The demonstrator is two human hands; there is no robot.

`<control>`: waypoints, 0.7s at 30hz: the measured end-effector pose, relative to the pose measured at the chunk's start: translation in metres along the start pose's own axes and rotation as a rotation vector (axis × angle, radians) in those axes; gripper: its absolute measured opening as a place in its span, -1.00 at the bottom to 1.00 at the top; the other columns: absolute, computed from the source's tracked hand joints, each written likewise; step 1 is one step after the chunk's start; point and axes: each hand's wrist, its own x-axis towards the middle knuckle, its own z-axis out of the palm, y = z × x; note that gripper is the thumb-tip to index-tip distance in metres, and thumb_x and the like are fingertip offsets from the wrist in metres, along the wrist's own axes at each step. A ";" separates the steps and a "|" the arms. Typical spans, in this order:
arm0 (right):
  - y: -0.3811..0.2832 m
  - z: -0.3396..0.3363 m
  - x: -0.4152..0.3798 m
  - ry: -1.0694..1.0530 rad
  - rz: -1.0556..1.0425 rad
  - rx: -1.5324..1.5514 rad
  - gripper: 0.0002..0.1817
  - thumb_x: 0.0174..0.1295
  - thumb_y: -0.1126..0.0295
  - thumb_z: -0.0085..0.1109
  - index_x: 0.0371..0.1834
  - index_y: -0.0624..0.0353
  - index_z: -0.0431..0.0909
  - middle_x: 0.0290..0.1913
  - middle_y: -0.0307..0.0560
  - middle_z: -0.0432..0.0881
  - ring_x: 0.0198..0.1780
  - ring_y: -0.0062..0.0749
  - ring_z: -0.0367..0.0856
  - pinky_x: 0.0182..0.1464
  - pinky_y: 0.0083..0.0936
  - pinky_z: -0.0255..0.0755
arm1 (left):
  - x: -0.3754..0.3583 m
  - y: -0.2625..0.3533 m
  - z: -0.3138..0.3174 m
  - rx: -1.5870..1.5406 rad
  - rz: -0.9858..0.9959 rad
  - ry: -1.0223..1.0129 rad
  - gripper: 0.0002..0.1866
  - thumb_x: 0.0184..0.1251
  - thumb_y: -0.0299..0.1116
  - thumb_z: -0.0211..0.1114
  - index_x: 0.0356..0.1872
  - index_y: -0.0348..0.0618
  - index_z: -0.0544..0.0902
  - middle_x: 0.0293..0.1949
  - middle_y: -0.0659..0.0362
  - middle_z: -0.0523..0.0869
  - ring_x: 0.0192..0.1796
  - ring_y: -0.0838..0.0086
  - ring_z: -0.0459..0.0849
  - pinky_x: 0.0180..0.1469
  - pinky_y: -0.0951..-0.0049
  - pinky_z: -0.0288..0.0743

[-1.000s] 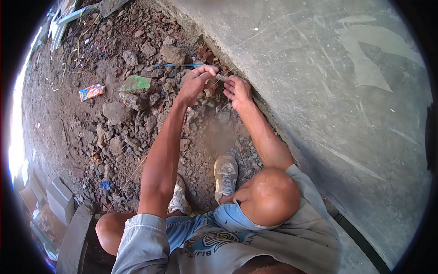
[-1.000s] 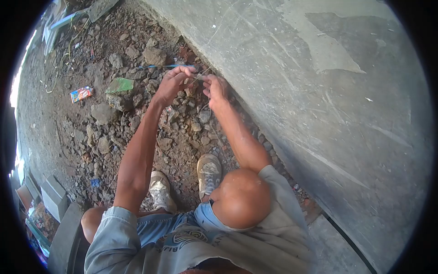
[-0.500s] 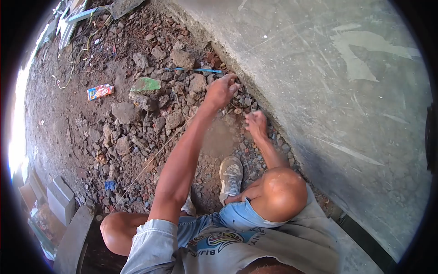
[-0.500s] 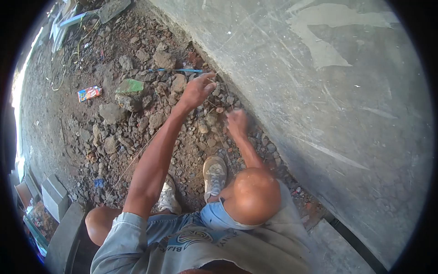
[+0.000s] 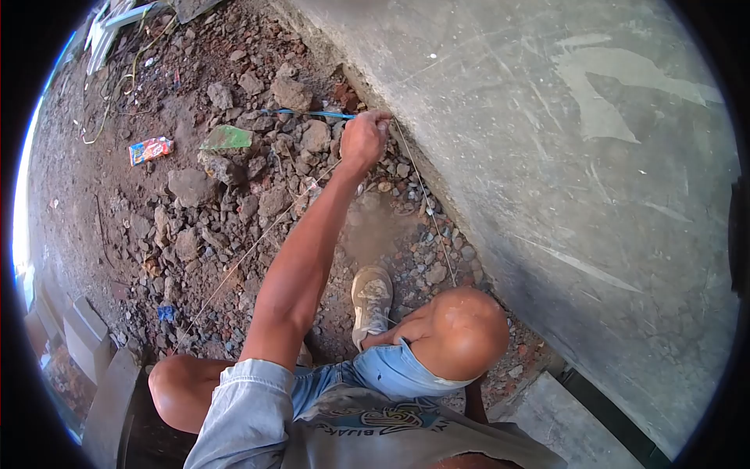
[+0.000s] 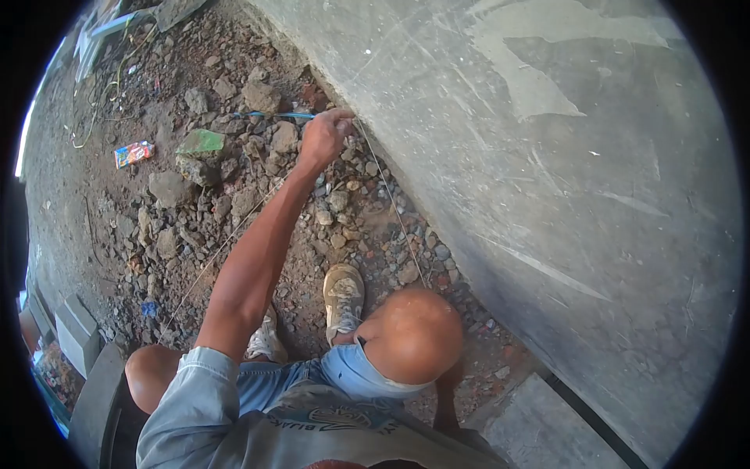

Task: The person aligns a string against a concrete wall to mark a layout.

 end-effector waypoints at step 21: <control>-0.076 -0.041 0.068 -0.198 -0.542 0.269 -0.47 0.33 0.24 0.15 0.35 0.11 0.36 0.27 0.18 0.48 0.27 0.01 0.47 0.36 -0.10 0.26 | -0.004 -0.006 -0.009 0.129 0.118 -0.126 -0.60 0.37 -0.31 0.05 0.16 -0.11 0.62 -0.02 -0.15 0.71 0.06 -0.02 0.67 0.14 0.14 0.50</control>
